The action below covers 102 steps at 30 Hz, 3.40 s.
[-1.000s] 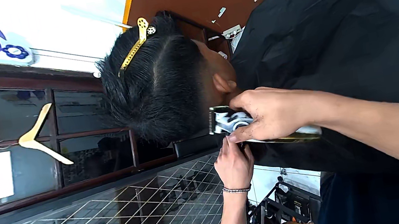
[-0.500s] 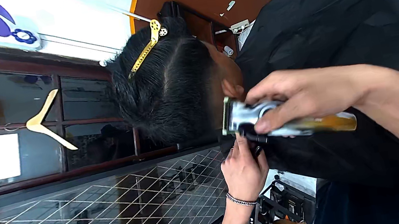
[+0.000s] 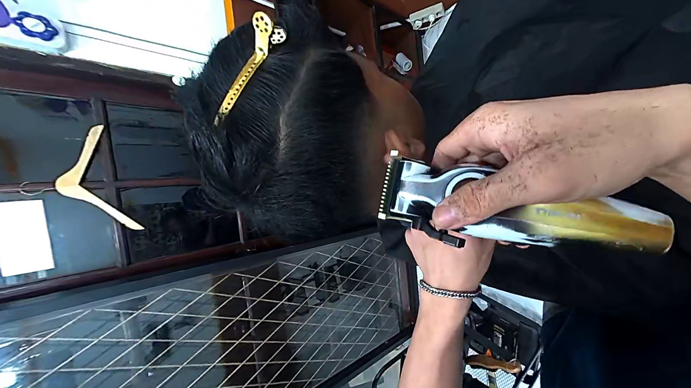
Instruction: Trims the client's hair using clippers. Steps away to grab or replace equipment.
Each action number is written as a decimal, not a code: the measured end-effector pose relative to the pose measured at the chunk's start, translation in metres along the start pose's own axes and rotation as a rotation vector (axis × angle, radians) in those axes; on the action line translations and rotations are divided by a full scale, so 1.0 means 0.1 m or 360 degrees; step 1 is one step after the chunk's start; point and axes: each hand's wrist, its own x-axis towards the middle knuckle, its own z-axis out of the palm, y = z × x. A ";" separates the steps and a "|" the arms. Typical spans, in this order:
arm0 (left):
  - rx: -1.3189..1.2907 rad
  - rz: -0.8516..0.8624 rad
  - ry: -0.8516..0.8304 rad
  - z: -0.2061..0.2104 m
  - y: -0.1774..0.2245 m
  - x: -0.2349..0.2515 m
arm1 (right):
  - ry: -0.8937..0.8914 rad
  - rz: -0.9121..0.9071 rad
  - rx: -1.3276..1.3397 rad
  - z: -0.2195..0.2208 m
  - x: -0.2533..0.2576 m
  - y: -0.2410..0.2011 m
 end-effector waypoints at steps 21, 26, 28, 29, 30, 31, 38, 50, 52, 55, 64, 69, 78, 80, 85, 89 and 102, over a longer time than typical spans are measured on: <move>0.0290 0.0040 -0.0117 0.00 0.04 0.05 | 0.0018 0.0080 -0.0249 0.02 0.33 0.01; 0.0247 0.0030 -0.0097 0.00 0.03 0.05 | 0.0039 0.0068 -0.0211 0.03 0.37 -0.01; 0.0273 0.0029 -0.0132 0.00 0.02 0.05 | 0.0026 0.0063 -0.0249 0.02 0.37 0.01; 0.0280 0.0027 -0.0141 0.01 0.02 0.06 | 0.0014 0.0073 -0.0260 0.01 0.37 0.02; 0.0277 0.0016 -0.0142 0.01 0.02 0.06 | 0.0017 0.0089 -0.0267 0.01 0.38 0.03; 0.0264 0.0002 -0.0139 0.02 0.01 0.06 | 0.0030 0.0087 -0.0277 0.01 0.38 0.03; 0.0318 0.0004 -0.0161 0.03 0.00 0.06 | -0.0009 0.0048 -0.0243 -0.01 0.40 0.04; 0.0457 -0.0045 -0.0273 0.02 0.06 0.11 | -0.0184 0.0205 0.0191 -0.17 0.41 0.07; 0.0467 -0.0075 -0.0299 0.01 0.08 0.11 | -0.0193 0.0226 0.0262 -0.18 0.42 0.07; 0.0486 -0.0078 -0.0298 0.02 0.09 0.12 | -0.0186 0.0202 0.0226 -0.20 0.43 0.07; 0.0454 -0.0079 -0.0268 0.02 0.08 0.12 | -0.0166 0.0111 -0.0031 -0.22 0.44 0.06; 0.0440 -0.0062 -0.0262 0.02 0.08 0.12 | -0.0149 0.0067 -0.0050 -0.21 0.44 0.05; 0.0479 -0.0089 -0.0277 0.03 0.08 0.12 | -0.0128 0.0112 -0.0078 -0.22 0.45 0.05; 0.0466 -0.0088 -0.0299 0.03 0.08 0.12 | -0.0123 0.0053 -0.0079 -0.21 0.46 0.06; 0.0477 -0.0070 -0.0281 0.03 0.08 0.13 | -0.0122 0.0009 -0.0112 -0.20 0.45 0.08; 0.0466 0.0010 -0.0241 0.04 0.06 0.09 | -0.0161 0.0011 -0.0290 -0.15 0.42 0.07; 0.0415 -0.0002 -0.0211 0.03 0.04 0.07 | -0.0025 0.0066 -0.0420 -0.06 0.41 0.00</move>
